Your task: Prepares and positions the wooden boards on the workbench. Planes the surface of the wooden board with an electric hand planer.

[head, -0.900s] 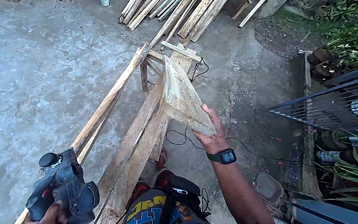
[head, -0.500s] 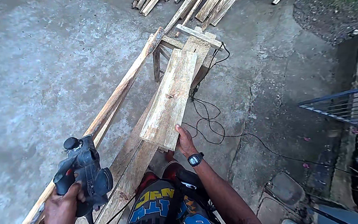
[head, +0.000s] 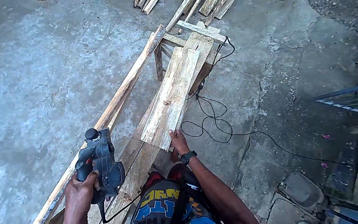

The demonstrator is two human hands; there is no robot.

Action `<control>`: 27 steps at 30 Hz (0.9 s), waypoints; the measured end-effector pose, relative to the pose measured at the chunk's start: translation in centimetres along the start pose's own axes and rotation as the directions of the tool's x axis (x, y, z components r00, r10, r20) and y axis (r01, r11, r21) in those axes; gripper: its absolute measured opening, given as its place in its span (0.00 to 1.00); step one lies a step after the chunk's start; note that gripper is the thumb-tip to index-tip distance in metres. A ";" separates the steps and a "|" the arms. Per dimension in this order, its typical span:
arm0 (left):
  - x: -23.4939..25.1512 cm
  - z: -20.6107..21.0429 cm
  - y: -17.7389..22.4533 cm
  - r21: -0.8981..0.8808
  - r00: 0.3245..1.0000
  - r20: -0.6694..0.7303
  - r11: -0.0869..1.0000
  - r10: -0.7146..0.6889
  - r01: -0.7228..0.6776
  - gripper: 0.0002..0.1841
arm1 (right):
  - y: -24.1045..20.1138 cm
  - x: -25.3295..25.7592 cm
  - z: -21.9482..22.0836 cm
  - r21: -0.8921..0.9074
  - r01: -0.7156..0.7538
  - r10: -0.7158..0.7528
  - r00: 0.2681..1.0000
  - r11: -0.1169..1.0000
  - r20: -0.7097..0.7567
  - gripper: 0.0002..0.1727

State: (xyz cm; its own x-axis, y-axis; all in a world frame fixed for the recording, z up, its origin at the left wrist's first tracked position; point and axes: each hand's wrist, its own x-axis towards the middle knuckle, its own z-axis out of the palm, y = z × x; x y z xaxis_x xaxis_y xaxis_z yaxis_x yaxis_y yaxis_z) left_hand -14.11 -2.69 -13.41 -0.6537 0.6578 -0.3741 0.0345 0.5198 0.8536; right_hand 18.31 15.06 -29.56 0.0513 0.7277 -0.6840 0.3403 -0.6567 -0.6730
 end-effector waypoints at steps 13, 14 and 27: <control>1.8 7.9 3.5 0.053 0.967 0.240 0.994 0.081 -0.096 0.18 | 1.0 -1.2 -2.8 0.298 -0.141 0.033 0.940 0.944 0.341 0.24; 2.0 8.6 3.7 0.072 0.959 0.270 0.991 0.086 -0.109 0.18 | 1.0 -1.2 -2.8 0.310 -0.138 0.028 0.942 0.941 0.336 0.24; 0.1 13.0 0.8 0.370 0.849 0.529 0.902 -0.009 -0.221 0.21 | 2.0 -1.9 -2.4 0.319 -0.004 -0.055 0.983 0.948 0.177 0.21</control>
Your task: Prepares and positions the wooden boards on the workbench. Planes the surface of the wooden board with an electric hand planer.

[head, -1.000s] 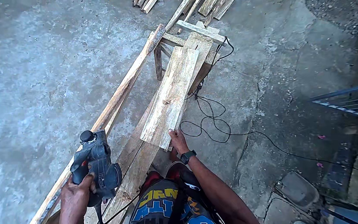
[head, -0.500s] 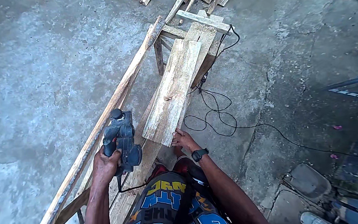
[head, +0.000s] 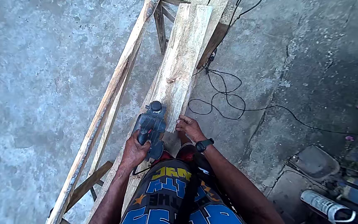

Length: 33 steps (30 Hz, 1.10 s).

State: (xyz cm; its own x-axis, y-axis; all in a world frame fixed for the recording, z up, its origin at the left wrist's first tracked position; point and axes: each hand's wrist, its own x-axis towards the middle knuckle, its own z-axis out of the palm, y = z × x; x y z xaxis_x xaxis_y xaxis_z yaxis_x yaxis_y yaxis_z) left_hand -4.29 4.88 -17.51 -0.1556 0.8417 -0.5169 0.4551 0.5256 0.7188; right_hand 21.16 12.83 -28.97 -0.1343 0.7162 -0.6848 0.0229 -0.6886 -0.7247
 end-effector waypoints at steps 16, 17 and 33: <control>3.3 2.0 2.8 -0.012 1.000 0.013 1.000 0.022 -0.022 0.18 | -1.3 2.9 -2.0 0.077 -0.128 0.127 0.992 0.989 0.014 0.11; 4.0 2.1 3.3 -0.017 1.000 0.011 1.000 0.024 -0.024 0.18 | -1.6 3.0 -2.1 0.072 -0.133 0.131 0.991 0.989 0.023 0.11; 13.2 3.9 10.9 -0.008 0.998 0.040 0.999 0.048 -0.047 0.14 | -1.4 4.2 -3.4 0.127 -0.160 0.140 0.978 0.979 0.158 0.11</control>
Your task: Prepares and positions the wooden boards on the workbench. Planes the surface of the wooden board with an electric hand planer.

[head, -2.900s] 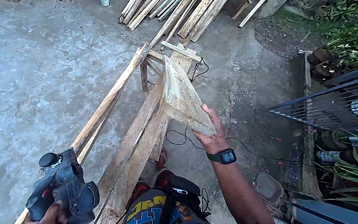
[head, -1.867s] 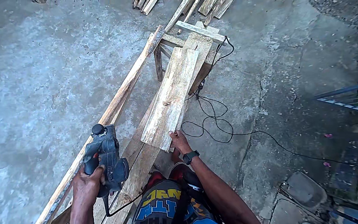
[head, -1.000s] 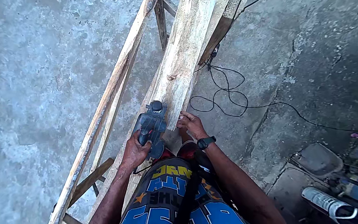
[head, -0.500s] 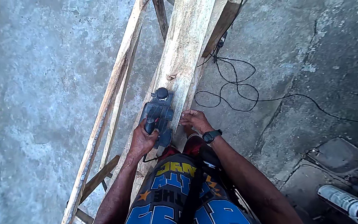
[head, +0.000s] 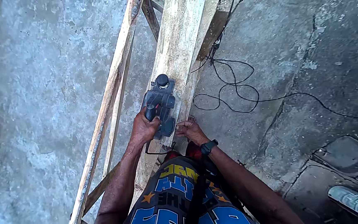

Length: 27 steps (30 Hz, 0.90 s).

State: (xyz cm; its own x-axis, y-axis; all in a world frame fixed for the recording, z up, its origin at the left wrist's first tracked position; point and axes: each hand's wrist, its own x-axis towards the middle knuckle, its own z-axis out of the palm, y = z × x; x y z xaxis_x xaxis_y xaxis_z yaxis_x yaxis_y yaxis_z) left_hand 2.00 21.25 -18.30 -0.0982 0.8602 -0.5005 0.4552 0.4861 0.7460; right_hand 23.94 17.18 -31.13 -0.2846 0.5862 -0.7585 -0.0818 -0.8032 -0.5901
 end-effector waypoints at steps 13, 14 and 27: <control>-0.2 -6.2 2.1 -0.007 0.981 -0.116 0.988 0.155 -0.157 0.16 | 1.1 -1.6 3.4 -0.328 0.235 -0.316 0.922 0.915 -0.222 0.17; -1.5 -6.9 1.2 -0.021 0.983 -0.121 0.990 0.139 -0.143 0.15 | 1.1 -1.6 3.8 -0.358 0.239 -0.333 0.915 0.903 -0.228 0.17; -17.7 -5.6 -12.9 0.054 0.999 -0.039 0.998 0.015 -0.013 0.19 | 3.3 -0.1 1.0 -0.346 0.139 -0.243 0.929 0.928 -0.280 0.25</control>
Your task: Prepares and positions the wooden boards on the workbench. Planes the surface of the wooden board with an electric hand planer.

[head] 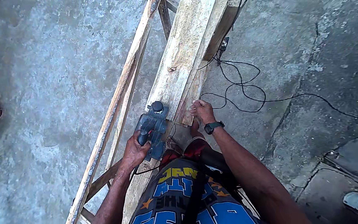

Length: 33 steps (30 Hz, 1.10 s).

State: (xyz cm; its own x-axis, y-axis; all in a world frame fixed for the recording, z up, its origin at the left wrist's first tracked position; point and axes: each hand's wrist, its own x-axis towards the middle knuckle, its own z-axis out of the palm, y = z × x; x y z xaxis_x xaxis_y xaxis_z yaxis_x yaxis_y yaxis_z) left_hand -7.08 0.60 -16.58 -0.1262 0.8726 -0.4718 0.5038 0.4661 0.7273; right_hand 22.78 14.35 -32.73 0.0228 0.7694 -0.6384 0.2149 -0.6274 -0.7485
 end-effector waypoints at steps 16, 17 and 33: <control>3.2 1.8 1.0 -0.011 0.999 0.037 1.000 -0.007 0.007 0.20 | 22.7 -11.5 -14.5 -0.458 -0.434 0.432 0.894 0.776 -0.114 0.22; 3.7 1.9 1.4 -0.018 0.999 0.037 1.000 -0.007 0.008 0.20 | 23.1 -11.9 -14.4 -0.441 -0.449 0.438 0.889 0.777 -0.135 0.22; 13.0 3.3 8.4 -0.048 0.999 0.036 0.999 -0.020 0.021 0.17 | 20.1 -8.1 -17.3 -0.291 -0.591 0.547 0.807 0.752 -0.223 0.21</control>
State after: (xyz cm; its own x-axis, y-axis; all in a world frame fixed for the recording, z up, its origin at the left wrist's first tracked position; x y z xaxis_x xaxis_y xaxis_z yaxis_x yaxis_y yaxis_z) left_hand -1.64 15.34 -18.24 -0.1055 0.8575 -0.5036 0.4591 0.4912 0.7402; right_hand 43.80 -2.43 -39.46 0.3533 0.3041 -0.8847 0.4325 -0.8916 -0.1338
